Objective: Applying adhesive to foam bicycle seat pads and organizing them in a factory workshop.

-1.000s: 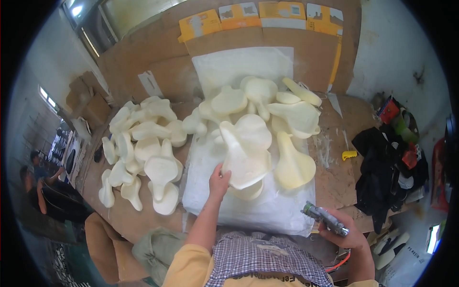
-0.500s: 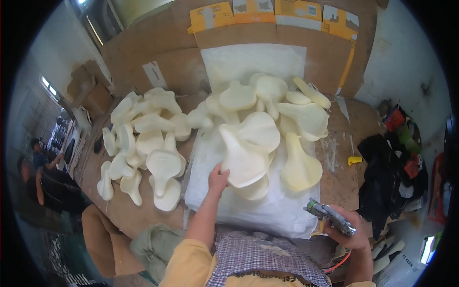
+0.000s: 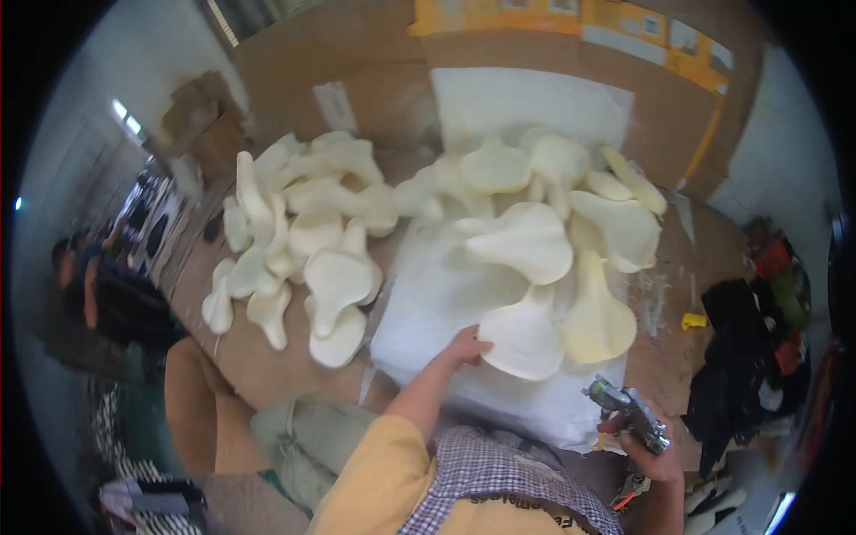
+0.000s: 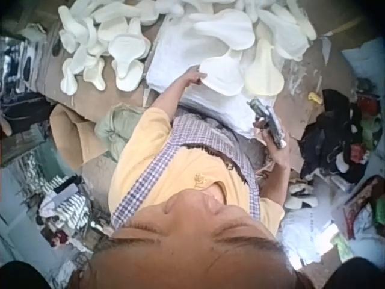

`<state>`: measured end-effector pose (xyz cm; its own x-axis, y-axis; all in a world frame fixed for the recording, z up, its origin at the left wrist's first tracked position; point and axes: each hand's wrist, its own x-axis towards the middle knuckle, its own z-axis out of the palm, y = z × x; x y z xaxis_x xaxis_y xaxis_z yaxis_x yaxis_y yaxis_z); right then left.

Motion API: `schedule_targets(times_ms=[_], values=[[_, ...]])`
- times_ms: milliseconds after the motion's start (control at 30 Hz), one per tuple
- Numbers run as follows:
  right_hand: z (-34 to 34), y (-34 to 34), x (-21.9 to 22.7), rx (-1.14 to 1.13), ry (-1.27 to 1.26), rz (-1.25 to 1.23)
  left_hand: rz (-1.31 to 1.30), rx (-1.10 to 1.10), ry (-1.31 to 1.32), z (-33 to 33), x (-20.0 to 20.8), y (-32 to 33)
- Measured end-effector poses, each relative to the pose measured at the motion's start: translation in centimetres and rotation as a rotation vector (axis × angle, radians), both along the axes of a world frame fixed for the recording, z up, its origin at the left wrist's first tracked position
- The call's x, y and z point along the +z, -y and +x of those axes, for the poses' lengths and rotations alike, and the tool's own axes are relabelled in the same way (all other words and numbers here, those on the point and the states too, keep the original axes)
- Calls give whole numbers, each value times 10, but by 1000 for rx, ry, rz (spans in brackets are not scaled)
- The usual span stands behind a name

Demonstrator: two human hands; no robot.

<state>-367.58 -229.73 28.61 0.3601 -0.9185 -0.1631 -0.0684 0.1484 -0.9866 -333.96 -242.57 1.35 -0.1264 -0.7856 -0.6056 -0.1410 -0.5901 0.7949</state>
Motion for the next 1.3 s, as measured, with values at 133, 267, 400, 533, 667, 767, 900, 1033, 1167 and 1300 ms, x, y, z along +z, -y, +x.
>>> schedule_targets(times_ms=[133, 267, 400, 533, 667, 767, 900, 1033, 1167, 1300], values=[[8, 13, -5, 82, -24, 10, -115, 170, 63, 31, 34, -53], [20, 24, -5, 229, 40, 21, -292, 545, 291, 102, 62, -93], [24, 35, -8, 346, -73, 0, -425, 813, 283, 103, 75, -72], [41, 45, 3, 254, -60, -38, -607, 643, 833, 117, 46, -66], [57, 50, 27, 88, 85, -80, -438, 832, 497, 129, 37, -67], [53, 52, 22, 78, 110, -67, -323, 858, 264, 129, 55, -57], [52, 52, 15, 92, -26, -76, -456, 1224, -301, 151, 85, -21], [72, 55, 14, -47, -66, -117, -531, 1150, -380, 134, 90, 54], [95, 59, 7, -150, -120, -108, -1027, 550, 708, 67, 79, 162], [119, 61, 5, -161, -215, -65, -1220, 224, 879, 41, 90, 229]])
